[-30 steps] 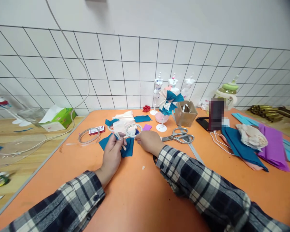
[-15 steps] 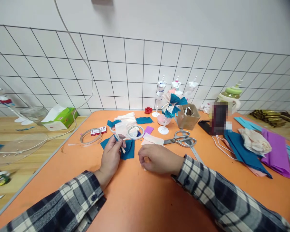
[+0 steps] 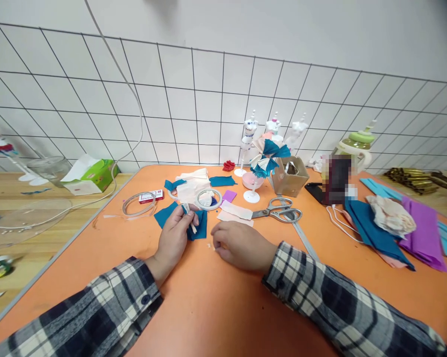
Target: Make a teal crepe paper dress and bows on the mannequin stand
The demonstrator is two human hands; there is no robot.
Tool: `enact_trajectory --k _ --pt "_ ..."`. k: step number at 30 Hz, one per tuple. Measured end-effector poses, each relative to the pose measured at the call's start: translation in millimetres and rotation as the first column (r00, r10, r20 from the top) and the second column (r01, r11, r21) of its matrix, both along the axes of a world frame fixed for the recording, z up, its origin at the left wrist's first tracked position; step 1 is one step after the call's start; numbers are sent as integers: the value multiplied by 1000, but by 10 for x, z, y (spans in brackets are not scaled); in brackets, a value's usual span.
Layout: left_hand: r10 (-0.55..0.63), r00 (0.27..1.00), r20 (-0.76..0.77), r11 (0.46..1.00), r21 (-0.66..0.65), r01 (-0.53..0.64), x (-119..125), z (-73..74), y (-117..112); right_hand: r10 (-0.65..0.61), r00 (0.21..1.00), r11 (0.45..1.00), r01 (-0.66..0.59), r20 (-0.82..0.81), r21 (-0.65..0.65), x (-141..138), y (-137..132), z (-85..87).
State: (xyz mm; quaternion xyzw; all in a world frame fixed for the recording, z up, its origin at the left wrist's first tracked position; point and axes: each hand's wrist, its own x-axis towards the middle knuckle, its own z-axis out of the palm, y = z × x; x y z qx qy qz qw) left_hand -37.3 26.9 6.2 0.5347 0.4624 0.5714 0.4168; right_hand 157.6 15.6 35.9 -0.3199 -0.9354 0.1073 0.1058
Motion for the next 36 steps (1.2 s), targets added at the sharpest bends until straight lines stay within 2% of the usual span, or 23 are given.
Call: enact_trajectory --k 2,4,8,10,13,16,17,19,21,22,23,25,26,27,28,30,33,36 --pt "-8 1000 9 1000 -6 8 14 8 -1 50 999 997 -50 1 55 -61 10 -49" --pt "-16 1000 5 1000 -18 16 26 20 -7 86 992 990 -95 95 100 -114 6 -99" --pt "-25 1000 -5 998 -49 25 29 43 -32 79 977 981 -112 200 159 -126 -32 -135" --pt "-41 999 6 997 -61 42 21 44 -44 41 983 994 -59 179 97 -87 -49 -104" --pt "-79 997 14 994 -68 80 8 32 -62 41 982 995 -22 186 -102 5 -44 9" --pt "-106 994 -6 993 -49 106 8 23 -91 122 965 950 -46 233 -310 153 42 199" --pt "-113 994 -12 993 -40 112 14 24 -104 128 972 936 -53 197 -349 225 98 273" --pt "-133 991 -19 991 -28 132 36 35 -131 -11 996 936 40 86 -349 411 256 418" --pt "-159 987 -17 987 -33 158 63 46 -147 -232 969 952 208 -88 -225 646 456 532" --pt "-174 985 -19 984 -40 173 74 46 -148 -352 917 935 336 -188 -111 775 562 570" --pt "-191 981 -27 981 -48 190 82 41 -144 -461 840 873 487 -286 26 907 664 592" --pt "-236 970 -62 970 -68 232 85 11 -116 -608 708 678 698 -360 229 1157 842 592" --pt "-261 962 -85 964 -79 254 80 -12 -96 -650 667 600 745 -365 292 1266 913 572" --pt "-284 953 -108 957 -91 275 73 -36 -74 -671 641 544 767 -373 339 1359 972 541" --pt "-300 945 -126 952 -103 289 63 -59 -53 -678 632 511 772 -375 378 1435 1019 504" --pt "-314 937 -152 947 -122 297 47 -92 -21 -691 664 515 730 -287 449 1535 1082 421" --pt "-330 929 -167 940 -143 309 42 -96 -16 -773 619 493 722 -136 486 1589 1116 326" --pt "-377 913 -154 919 -182 349 57 -73 -39 -797 591 459 728 -126 509 1585 1093 330"
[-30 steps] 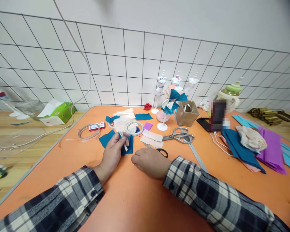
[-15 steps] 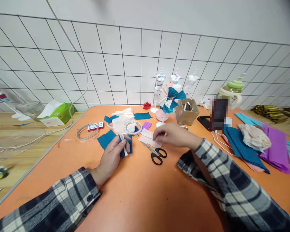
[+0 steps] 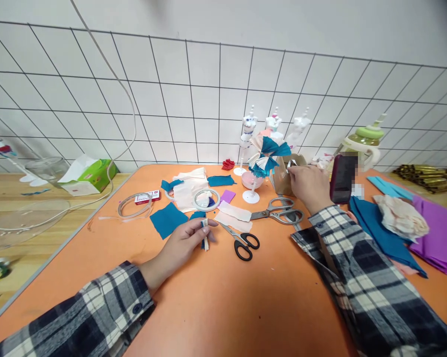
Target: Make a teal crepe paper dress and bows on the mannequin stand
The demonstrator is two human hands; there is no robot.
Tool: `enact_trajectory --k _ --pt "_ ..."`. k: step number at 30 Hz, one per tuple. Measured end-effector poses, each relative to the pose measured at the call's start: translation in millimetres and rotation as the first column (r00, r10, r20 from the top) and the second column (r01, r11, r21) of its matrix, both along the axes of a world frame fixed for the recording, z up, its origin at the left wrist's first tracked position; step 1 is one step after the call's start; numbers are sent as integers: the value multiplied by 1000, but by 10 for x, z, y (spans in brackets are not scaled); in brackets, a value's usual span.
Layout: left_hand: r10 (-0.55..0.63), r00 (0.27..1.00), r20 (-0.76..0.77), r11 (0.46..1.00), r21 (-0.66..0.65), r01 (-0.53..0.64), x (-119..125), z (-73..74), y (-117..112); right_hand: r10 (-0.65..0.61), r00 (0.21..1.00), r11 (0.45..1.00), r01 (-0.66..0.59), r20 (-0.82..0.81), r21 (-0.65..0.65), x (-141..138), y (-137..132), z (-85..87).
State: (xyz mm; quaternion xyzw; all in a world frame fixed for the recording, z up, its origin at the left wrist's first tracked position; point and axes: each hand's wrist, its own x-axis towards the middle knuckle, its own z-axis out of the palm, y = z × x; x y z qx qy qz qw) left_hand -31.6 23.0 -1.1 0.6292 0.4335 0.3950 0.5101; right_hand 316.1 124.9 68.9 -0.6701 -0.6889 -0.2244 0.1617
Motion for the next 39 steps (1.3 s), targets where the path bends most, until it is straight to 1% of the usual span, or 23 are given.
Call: enact_trajectory --k 3,5,8,9,11,12,13,15,17,18,19,21,23,26,28,29,34,36,39 --pt "-6 1000 -11 1000 -7 6 12 9 -6 16 1000 997 -15 -12 72 -77 -92 106" --pt "19 1000 -3 1000 1 -19 13 11 -7 46 997 996 -41 -62 75 -204 -208 189" --pt "24 999 32 999 21 -24 19 36 -62 147 954 986 -163 -262 -42 -507 -459 232" --pt "13 999 41 999 34 -14 30 53 -105 221 923 965 -254 -317 -67 -623 -555 212" --pt "-24 999 49 999 45 22 70 94 -221 354 844 917 -398 -402 -29 -843 -747 122" --pt "-58 997 53 998 28 57 100 116 -286 412 799 882 -470 -438 -26 -938 -837 59" --pt "-106 993 60 994 -9 107 133 136 -347 437 750 851 -523 -496 -42 -1021 -922 -11" --pt "-154 985 74 985 -65 159 201 167 -444 437 620 791 -610 -652 -50 -1148 -1069 -155" --pt "-130 985 117 984 -110 143 253 182 -494 449 444 677 -736 -776 -29 -1233 -1182 -276" --pt "-112 983 144 983 -127 131 270 184 -504 441 370 633 -774 -818 -9 -1266 -1224 -321" --pt "-99 980 173 982 -143 124 281 183 -507 407 316 613 -790 -857 0 -1293 -1258 -355" --pt "-101 972 213 976 -170 139 288 177 -504 295 244 616 -787 -924 -11 -1332 -1300 -391" --pt "-124 965 230 968 -187 169 285 172 -496 194 191 640 -768 -962 -24 -1349 -1315 -394" --pt "-128 959 252 964 -197 181 283 178 -472 147 135 679 -734 -980 1 -1338 -1319 -377" --pt "-114 960 255 964 -206 169 291 191 -456 138 125 704 -710 -982 9 -1325 -1329 -375" --pt "-111 961 251 963 -210 167 299 199 -451 128 124 709 -706 -984 3 -1322 -1337 -380" --pt "-144 950 278 968 -160 193 338 218 -463 46 112 698 -715 -993 -48 -1352 -1390 -420" --pt "-137 952 273 967 -170 188 337 204 -465 29 83 697 -716 -996 -39 -1363 -1408 -414" --pt "-129 952 278 961 -202 189 322 166 -452 -9 16 669 -743 -1000 -18 -1360 -1435 -380"
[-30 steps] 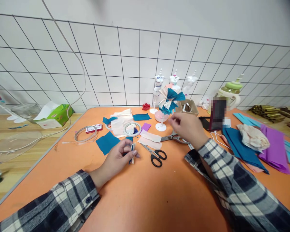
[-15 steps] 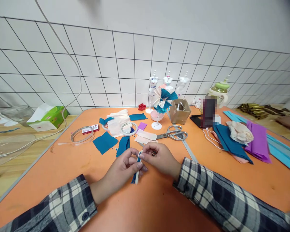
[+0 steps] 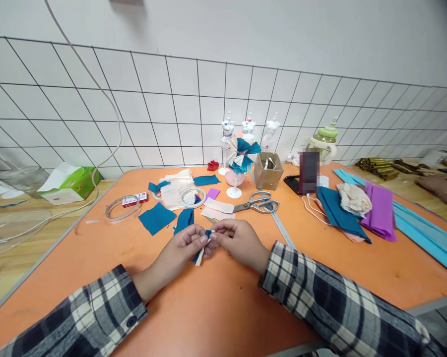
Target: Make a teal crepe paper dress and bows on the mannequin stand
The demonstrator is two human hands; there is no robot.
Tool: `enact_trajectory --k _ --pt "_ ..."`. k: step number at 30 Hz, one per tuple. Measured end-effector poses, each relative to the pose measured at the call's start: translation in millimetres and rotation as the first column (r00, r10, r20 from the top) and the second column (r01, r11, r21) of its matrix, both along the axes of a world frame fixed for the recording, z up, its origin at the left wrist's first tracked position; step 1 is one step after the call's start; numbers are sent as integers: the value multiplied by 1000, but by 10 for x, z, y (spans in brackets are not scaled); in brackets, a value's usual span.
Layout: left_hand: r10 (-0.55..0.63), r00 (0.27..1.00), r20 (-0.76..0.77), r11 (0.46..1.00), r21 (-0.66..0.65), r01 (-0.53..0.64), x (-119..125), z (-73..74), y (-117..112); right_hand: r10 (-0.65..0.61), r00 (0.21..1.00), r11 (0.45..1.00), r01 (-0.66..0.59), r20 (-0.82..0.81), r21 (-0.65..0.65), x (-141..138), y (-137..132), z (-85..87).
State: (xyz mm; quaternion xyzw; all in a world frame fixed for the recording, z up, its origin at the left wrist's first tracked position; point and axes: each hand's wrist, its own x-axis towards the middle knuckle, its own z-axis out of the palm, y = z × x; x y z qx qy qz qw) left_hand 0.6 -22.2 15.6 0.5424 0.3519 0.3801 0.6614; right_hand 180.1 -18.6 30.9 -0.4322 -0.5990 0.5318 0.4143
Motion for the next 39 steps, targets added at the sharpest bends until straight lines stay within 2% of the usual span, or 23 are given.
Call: enact_trajectory --k 2,5,8,12,14,19,23,25,29,33,39 --pt "32 999 34 999 -11 -32 -5 -18 8 14 1000 999 -15 -22 -45 11 -14 16" --pt "144 987 72 989 -29 -142 9 -12 0 -34 999 990 27 -43 -138 30 -24 11" --pt "217 976 25 976 4 -217 44 25 -33 -46 997 980 34 -56 -197 50 -37 -8" --pt "210 973 -93 976 84 -203 94 62 -75 26 998 986 -36 -62 -161 68 -68 -12" --pt "203 970 -137 976 108 -189 100 57 -77 30 999 992 -33 -24 -125 67 -72 -15" --pt "306 934 -186 945 175 -275 41 17 -35 -5 998 996 10 56 -94 63 -37 -66" --pt "230 952 -204 966 168 -197 17 -20 -22 1 1000 999 -2 19 50 67 -20 -120" --pt "186 960 -208 974 165 -153 26 -39 -30 -26 999 997 24 23 76 66 -16 -145" --pt "212 961 -179 970 160 -185 45 -35 -32 -57 998 998 56 18 34 65 -3 -164" --pt "271 955 -123 954 162 -250 54 34 -26 -30 998 998 28 -46 -49 70 4 -136" --pt "187 976 -115 973 159 -167 64 64 -15 -21 995 991 9 -93 -132 77 17 -141"
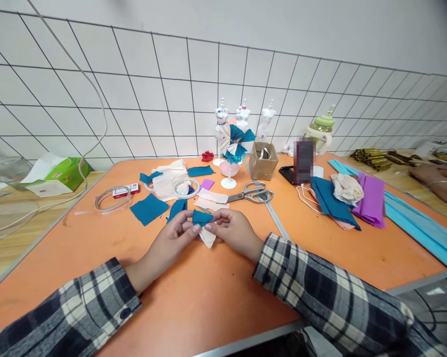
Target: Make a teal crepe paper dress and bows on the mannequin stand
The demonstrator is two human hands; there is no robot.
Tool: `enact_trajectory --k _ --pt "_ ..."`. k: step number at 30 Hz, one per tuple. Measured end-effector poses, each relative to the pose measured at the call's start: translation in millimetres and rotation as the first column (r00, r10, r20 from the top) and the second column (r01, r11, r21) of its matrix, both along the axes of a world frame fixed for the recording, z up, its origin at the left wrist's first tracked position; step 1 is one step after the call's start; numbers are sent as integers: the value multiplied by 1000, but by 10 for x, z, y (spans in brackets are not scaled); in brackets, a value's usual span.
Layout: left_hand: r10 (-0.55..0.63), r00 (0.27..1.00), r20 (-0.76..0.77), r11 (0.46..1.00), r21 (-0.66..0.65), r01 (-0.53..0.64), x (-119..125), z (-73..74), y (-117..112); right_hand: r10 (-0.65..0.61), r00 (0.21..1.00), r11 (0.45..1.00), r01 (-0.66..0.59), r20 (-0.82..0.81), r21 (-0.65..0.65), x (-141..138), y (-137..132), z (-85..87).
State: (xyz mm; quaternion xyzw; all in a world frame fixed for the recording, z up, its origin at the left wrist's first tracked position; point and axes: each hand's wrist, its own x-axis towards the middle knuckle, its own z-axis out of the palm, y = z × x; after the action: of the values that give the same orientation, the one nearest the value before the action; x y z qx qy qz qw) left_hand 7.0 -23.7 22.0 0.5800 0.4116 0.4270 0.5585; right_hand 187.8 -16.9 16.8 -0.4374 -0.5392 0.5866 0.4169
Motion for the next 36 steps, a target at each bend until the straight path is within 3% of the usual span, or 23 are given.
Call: enact_trajectory --k 8,11,14,17,19,22,26,30,34,36 --pt "-32 996 -77 999 14 33 -24 -61 43 -144 967 941 68 211 333 30 -9 -31" --pt "17 999 -50 999 39 -15 -49 -95 47 -141 966 963 83 216 256 25 -2 -20" --pt "80 996 -30 995 70 -77 -86 -119 60 2 996 999 -6 90 53 14 2 -18" --pt "18 1000 -16 999 36 -17 -109 -132 72 79 997 996 -78 19 -46 15 -5 -9" --pt "-50 997 -58 998 22 52 -103 -131 67 71 997 997 -70 39 -38 25 -13 10" --pt "-125 970 -207 988 60 140 -66 -108 27 32 989 993 -48 145 105 40 -27 40" --pt "-69 965 -253 982 153 110 -34 -59 -18 -53 951 974 -19 304 227 41 -31 46" --pt "-5 997 -73 995 102 13 -67 -62 38 -152 986 961 130 71 244 40 -15 56" --pt "-108 994 28 993 -41 109 -98 -131 102 -195 967 974 211 -165 87 12 -28 70" --pt "-78 996 30 994 -80 81 -95 -156 111 -171 950 983 182 -260 16 -24 -48 57"
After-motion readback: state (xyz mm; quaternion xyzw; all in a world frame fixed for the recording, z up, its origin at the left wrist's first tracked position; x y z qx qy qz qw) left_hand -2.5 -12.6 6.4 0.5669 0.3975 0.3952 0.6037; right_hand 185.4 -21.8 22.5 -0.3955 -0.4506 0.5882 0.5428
